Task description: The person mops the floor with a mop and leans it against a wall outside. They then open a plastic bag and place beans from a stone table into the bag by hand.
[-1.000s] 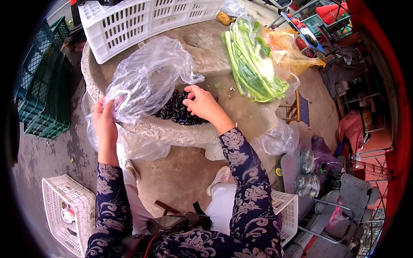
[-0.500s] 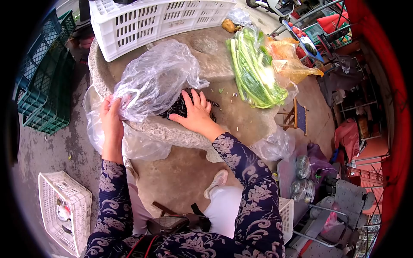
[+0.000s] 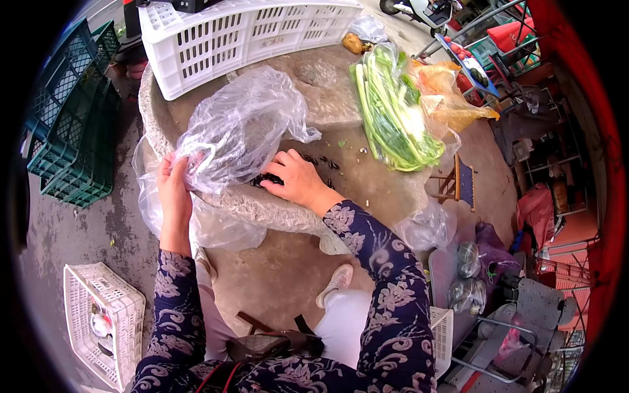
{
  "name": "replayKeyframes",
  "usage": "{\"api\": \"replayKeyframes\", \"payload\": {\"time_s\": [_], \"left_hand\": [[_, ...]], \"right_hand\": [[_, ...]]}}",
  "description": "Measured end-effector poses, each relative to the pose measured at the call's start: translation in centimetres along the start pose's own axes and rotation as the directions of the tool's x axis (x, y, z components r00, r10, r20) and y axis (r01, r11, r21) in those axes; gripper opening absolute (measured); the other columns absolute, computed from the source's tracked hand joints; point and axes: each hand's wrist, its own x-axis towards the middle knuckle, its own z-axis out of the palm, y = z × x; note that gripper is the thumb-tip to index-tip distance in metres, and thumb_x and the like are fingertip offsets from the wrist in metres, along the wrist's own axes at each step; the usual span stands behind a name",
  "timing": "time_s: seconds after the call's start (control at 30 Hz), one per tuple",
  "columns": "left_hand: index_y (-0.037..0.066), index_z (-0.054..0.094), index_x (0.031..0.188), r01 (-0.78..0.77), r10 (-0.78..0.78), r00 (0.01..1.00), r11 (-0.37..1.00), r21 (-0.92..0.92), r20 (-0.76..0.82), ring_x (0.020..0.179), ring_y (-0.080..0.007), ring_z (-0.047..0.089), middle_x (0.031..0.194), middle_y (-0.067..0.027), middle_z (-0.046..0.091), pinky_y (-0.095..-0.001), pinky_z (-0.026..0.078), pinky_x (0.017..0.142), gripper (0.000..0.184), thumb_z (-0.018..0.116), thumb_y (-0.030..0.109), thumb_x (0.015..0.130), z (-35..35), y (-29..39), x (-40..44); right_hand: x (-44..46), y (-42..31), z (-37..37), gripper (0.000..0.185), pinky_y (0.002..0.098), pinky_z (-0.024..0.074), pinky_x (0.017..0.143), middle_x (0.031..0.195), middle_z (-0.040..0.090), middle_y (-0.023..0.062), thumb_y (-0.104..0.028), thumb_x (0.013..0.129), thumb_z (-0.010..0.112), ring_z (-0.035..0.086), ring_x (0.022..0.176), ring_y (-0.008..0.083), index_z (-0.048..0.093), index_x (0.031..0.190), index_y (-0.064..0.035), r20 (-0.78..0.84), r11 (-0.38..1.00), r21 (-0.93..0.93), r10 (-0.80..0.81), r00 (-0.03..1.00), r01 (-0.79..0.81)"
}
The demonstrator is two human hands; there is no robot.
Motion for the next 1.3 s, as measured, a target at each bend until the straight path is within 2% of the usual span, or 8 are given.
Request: {"api": "replayKeyframes", "payload": {"time_s": [0.2,0.3,0.43,0.5,0.73,1.03,1.13,1.3], "left_hand": [[0.002,0.05,0.091,0.004,-0.004,1.0,1.0,-0.025,-0.026,0.076,-0.0075,0.052,0.085,-0.0032,0.056,-0.0198,0.042,0.069,0.008,0.052,0.003,0.083,0.9,0.7,-0.3],[0.002,0.05,0.091,0.012,-0.013,1.0,1.0,-0.029,-0.029,0.076,-0.0076,0.052,0.085,-0.0035,0.056,-0.0199,0.042,0.069,0.008,0.052,0.004,0.083,0.7,0.7,-0.3],[0.002,0.05,0.091,0.041,-0.042,0.999,0.995,-0.09,-0.01,0.078,-0.0098,0.055,0.087,-0.0052,0.057,-0.0218,0.044,0.071,0.008,0.05,0.003,0.084,1.1,1.3,-0.7],[0.002,0.05,0.092,0.053,-0.054,0.999,0.993,-0.11,-0.006,0.077,-0.0104,0.056,0.087,-0.0057,0.057,-0.0227,0.045,0.071,0.008,0.05,0.003,0.084,1.0,1.1,-0.6],[0.001,0.05,0.094,0.109,-0.109,0.994,0.979,-0.171,0.007,0.075,-0.0117,0.057,0.087,-0.0064,0.059,-0.0239,0.046,0.069,0.01,0.05,0.005,0.084,0.6,1.6,-0.4],[0.008,0.05,0.094,0.004,-0.016,0.984,0.998,-0.067,-0.177,0.051,-0.001,0.043,0.071,0.0037,0.054,-0.0157,0.031,0.042,0.013,0.054,0.016,0.085,-1.1,3.7,0.3],[0.006,0.05,0.097,0.007,-0.013,0.99,0.999,-0.043,-0.14,0.07,-0.0058,0.052,0.084,-0.0002,0.056,-0.02,0.044,0.06,0.016,0.053,0.018,0.087,-2.7,3.5,0.7],[0.009,0.051,0.094,-0.005,-0.019,0.983,0.992,-0.129,-0.183,0.056,-0.0013,0.043,0.076,0.0034,0.054,-0.0167,0.032,0.044,0.012,0.053,0.018,0.086,-2.2,4.8,0.4]], "right_hand": [[-0.2,-0.3,0.8,0.016,0.0366,0.046,0.058,0.075,0.055,0.0059,-0.022,0.072,0.063,0.056,0.068,0.0261,0.058,0.084,-0.0128,-0.071,0.98,-0.182,0.072,0.995,-0.084],[-0.2,0.5,0.4,0.013,0.0359,0.0464,0.059,0.075,0.059,0.0104,-0.016,0.073,0.062,0.058,0.068,0.0299,0.058,0.084,-0.0097,-0.199,0.967,0.105,0.248,0.948,-0.231],[0.3,2.5,-2.3,0.012,0.0292,0.0434,0.054,0.068,0.056,-0.0013,-0.017,0.079,0.06,0.053,0.059,0.0121,0.057,0.082,-0.0059,-0.194,0.661,0.646,0.627,0.755,-0.383],[2.5,-0.2,-6.9,0.01,0.0275,0.0384,0.049,0.068,0.051,-0.004,-0.017,0.081,0.059,0.05,0.061,0.0101,0.057,0.087,-0.0093,0.16,0.216,0.82,0.803,0.574,-0.53],[11.6,-2.8,-3.4,0.026,0.0215,0.027,0.04,0.074,0.052,-0.0042,-0.034,0.076,0.062,0.045,0.054,0.0084,0.057,0.091,-0.0129,0.442,0.354,0.47,0.698,0.563,-0.809],[20.9,3.2,8.6,0.019,0.0257,0.0265,0.033,0.057,0.049,0.0004,-0.015,0.076,0.055,0.037,0.036,0.0098,0.055,0.093,-0.0082,0.105,0.646,0.268,0.717,0.689,-0.714],[21.8,2.2,8.8,0.029,0.0287,0.0373,0.036,0.069,0.054,0.0031,-0.023,0.079,0.056,0.047,0.048,0.0121,0.052,0.102,-0.0053,0.249,0.284,0.59,0.826,0.505,-0.756],[22.3,-0.7,5.8,0.054,0.0429,0.0472,0.072,0.113,0.049,0.0119,-0.046,0.083,0.049,0.049,0.101,0.0244,0.043,0.12,-0.0066,0.429,0.435,0.44,0.666,0.61,-0.785]]}}
